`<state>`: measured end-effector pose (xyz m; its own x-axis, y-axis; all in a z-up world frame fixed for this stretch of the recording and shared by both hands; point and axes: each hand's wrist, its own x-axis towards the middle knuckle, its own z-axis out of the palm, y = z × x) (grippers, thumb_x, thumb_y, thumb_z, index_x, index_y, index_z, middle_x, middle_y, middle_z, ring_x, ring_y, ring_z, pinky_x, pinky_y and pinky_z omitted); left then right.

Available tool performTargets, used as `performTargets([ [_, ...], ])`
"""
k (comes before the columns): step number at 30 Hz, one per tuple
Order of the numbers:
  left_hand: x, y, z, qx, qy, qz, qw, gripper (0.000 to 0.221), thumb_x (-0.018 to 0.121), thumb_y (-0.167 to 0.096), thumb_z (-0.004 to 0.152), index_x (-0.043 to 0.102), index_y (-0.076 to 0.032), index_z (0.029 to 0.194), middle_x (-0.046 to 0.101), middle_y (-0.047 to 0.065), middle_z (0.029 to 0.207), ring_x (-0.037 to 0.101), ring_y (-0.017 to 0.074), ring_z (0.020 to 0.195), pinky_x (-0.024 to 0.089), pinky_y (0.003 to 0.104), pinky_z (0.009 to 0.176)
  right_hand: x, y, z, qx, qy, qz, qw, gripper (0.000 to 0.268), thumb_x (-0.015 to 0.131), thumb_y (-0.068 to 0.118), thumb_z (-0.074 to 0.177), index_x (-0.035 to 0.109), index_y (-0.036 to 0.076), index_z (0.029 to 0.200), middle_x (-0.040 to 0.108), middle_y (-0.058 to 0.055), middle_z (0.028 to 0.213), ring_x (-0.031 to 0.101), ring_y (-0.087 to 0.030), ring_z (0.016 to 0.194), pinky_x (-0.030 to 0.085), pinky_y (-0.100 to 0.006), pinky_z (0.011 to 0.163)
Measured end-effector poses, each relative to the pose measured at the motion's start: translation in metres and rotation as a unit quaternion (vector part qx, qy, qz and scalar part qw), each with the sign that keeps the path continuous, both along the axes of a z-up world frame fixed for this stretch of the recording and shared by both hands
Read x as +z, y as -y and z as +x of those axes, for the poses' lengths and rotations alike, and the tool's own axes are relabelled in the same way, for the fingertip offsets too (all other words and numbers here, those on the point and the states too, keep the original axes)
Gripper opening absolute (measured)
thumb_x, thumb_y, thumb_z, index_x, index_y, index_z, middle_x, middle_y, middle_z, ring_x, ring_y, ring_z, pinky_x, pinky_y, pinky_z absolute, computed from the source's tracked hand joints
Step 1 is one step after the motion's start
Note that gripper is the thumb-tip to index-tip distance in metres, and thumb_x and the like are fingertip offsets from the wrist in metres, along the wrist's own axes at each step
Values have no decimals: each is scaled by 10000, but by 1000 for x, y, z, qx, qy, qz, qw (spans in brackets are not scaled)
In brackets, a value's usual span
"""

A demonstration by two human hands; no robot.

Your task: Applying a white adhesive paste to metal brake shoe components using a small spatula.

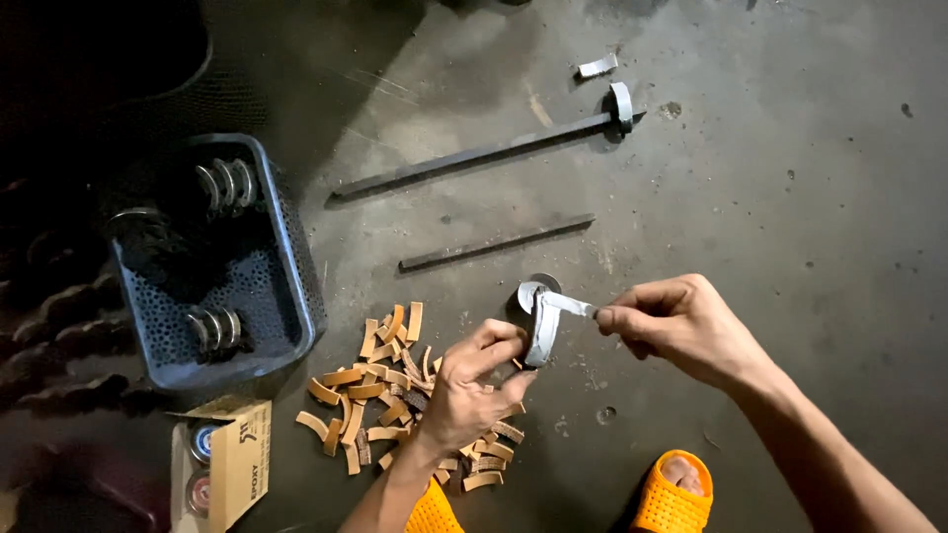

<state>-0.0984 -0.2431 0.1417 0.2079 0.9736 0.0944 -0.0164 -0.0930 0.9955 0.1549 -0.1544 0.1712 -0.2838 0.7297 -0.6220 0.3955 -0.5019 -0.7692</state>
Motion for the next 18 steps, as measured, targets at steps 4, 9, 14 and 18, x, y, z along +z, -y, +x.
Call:
performTargets([
  [4, 7, -2, 3, -4, 41, -47, 998, 201, 671, -19, 856, 718, 25, 1047, 632, 69, 1071, 589, 164, 904, 528, 279, 789, -8, 3, 4, -51, -69, 7, 996, 212, 775, 130, 865, 836, -58, 790, 625, -121, 490, 473, -154, 400, 324, -284, 359],
  [9, -9, -5, 5, 18, 85, -90, 992, 242, 698, -41, 890, 690, 77, 1101, 595, 82, 1072, 486, 96, 732, 420, 206, 565, 5, 28, -16, -30, -3, 155, 987, 131, 781, 96, 807, 864, 46, 896, 751, -72, 550, 527, -106, 411, 364, -243, 355],
  [14, -1, -8, 6, 50, 30, -70, 996, 278, 677, 17, 860, 707, 93, 1126, 617, 78, 1035, 516, 89, 696, 431, 189, 527, 11, 24, -27, 46, 69, 287, 954, 110, 773, 134, 806, 841, 74, 868, 712, -8, 498, 499, -71, 362, 361, -236, 306],
  [18, -3, -3, 1, 58, 6, -65, 996, 268, 699, -69, 884, 716, 67, 1114, 638, 94, 1056, 491, 78, 650, 402, 175, 485, 5, 29, -20, 100, 67, 364, 924, 82, 749, 134, 828, 799, 70, 842, 745, -11, 556, 526, -56, 355, 403, -197, 264],
])
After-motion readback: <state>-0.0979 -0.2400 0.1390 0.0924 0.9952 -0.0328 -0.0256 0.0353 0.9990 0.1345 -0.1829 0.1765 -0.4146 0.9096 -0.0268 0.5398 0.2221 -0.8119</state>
